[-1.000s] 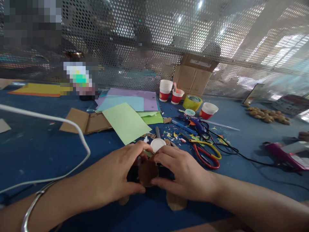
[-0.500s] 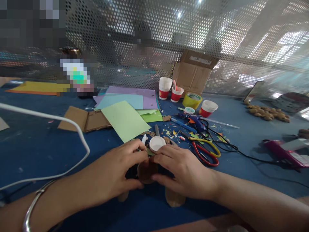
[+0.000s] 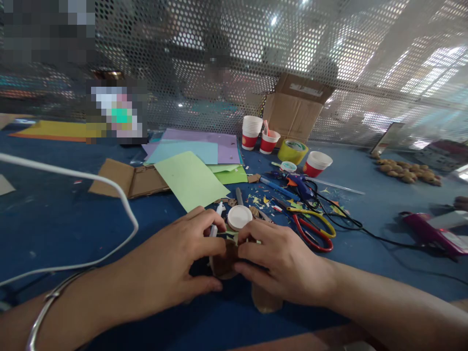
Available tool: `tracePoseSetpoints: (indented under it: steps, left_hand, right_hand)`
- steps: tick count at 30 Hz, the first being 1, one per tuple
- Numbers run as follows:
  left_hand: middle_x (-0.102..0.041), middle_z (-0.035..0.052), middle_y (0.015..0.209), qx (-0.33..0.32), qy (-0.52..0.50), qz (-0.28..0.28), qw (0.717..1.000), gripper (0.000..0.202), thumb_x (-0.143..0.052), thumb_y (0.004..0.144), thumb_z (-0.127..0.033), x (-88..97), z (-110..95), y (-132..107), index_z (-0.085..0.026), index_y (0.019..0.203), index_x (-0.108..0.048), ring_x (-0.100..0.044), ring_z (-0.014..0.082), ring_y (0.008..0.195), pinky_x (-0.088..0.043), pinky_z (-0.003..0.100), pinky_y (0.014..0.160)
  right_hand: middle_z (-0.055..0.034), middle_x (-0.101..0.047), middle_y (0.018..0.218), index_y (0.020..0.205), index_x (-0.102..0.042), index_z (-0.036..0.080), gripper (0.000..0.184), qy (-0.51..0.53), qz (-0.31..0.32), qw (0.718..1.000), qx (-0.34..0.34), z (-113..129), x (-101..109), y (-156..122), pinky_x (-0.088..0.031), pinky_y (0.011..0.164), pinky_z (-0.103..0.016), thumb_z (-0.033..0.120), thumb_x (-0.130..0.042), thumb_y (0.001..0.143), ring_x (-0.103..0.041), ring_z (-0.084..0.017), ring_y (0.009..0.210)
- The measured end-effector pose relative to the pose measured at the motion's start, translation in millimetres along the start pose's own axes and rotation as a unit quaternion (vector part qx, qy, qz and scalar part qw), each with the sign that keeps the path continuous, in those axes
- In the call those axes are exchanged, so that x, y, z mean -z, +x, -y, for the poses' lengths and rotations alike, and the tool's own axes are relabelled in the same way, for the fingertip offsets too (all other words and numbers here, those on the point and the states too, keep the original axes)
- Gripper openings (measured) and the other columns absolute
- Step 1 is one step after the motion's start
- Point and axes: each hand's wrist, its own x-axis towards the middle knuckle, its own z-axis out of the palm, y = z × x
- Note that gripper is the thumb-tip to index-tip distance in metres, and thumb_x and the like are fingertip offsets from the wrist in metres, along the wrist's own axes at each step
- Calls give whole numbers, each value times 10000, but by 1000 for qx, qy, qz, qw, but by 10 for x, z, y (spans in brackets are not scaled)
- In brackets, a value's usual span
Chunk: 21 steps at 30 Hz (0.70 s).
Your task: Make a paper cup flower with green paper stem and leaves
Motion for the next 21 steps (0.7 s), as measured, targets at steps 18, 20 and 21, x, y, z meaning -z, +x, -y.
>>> tracePoseSetpoints:
  steps: [18,20,21]
  left_hand:
    - [-606,43,1183,26,18,-67,997,543,-873,788,-415,-123,-21,-5,-244,1188,-548,-516,300,1151,-407,427,968]
    - [-612,41,1158,44,9,-62,997,522,-862,783,-380,-164,-13,14,-251,1173,-540,-528,306,1136,-415,426,941]
    - [-614,41,1153,47,5,-61,997,486,-834,799,-345,-185,-10,21,-253,1171,-534,-534,305,1135,-417,426,937]
  right_hand:
    - [-95,-652,1002,969,-724,121,234,14,-20,1000,1,-10,62,-32,-527,817,-295,258,-557,1056,-629,-169,895]
    - [-98,-647,1029,995,-724,130,212,4,-13,1000,-4,-10,52,-13,-533,830,-308,264,-568,1047,-634,-181,919]
    - [-99,-646,1046,1007,-722,136,192,-4,-5,1000,-5,-9,44,-3,-538,832,-319,266,-584,1034,-635,-191,927]
